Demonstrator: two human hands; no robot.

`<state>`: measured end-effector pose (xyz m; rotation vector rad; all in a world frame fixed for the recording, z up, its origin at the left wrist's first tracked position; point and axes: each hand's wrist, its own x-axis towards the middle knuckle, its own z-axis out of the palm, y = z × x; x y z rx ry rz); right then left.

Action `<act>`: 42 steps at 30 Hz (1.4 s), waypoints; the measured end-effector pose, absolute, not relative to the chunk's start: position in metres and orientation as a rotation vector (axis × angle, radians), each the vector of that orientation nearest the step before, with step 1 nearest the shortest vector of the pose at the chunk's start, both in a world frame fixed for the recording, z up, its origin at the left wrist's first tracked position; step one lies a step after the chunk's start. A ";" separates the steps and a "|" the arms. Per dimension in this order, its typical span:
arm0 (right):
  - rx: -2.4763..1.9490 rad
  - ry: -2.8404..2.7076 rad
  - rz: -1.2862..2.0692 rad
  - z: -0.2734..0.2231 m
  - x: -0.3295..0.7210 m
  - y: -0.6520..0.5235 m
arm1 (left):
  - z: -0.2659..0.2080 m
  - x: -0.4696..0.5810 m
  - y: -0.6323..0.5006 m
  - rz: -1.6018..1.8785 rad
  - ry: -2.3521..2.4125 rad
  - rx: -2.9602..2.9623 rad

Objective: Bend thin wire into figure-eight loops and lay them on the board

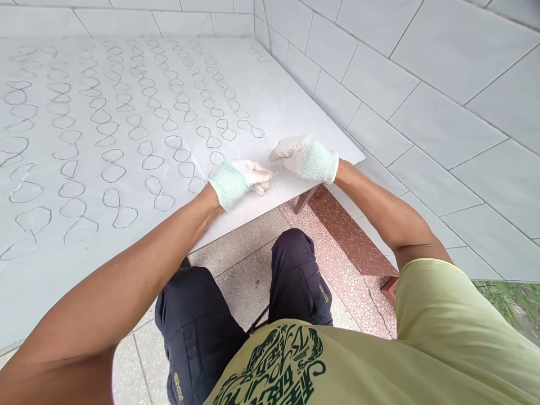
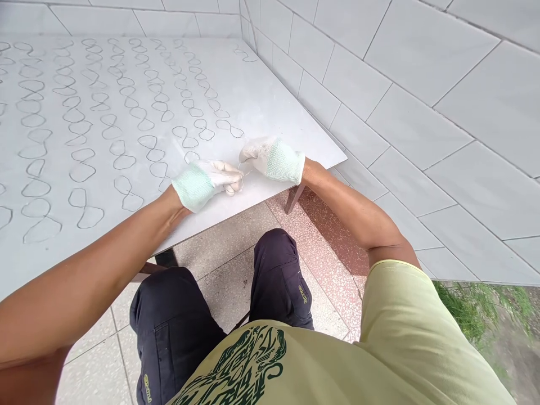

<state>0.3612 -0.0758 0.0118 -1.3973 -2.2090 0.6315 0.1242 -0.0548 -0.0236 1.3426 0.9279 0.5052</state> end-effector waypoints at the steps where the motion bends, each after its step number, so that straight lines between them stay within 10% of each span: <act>1: -1.374 -2.235 0.636 0.014 0.362 -0.076 | -0.024 0.123 -0.056 0.522 0.921 1.335; 15: -1.436 -1.717 1.191 0.014 0.342 -0.080 | -0.020 0.128 -0.057 0.722 0.907 1.198; 25: -1.834 -1.721 0.672 0.033 0.306 -0.098 | -0.020 0.132 -0.061 0.883 0.992 1.090; 42: -1.828 -1.710 0.966 0.043 0.330 -0.075 | -0.024 0.120 -0.061 1.402 1.170 1.423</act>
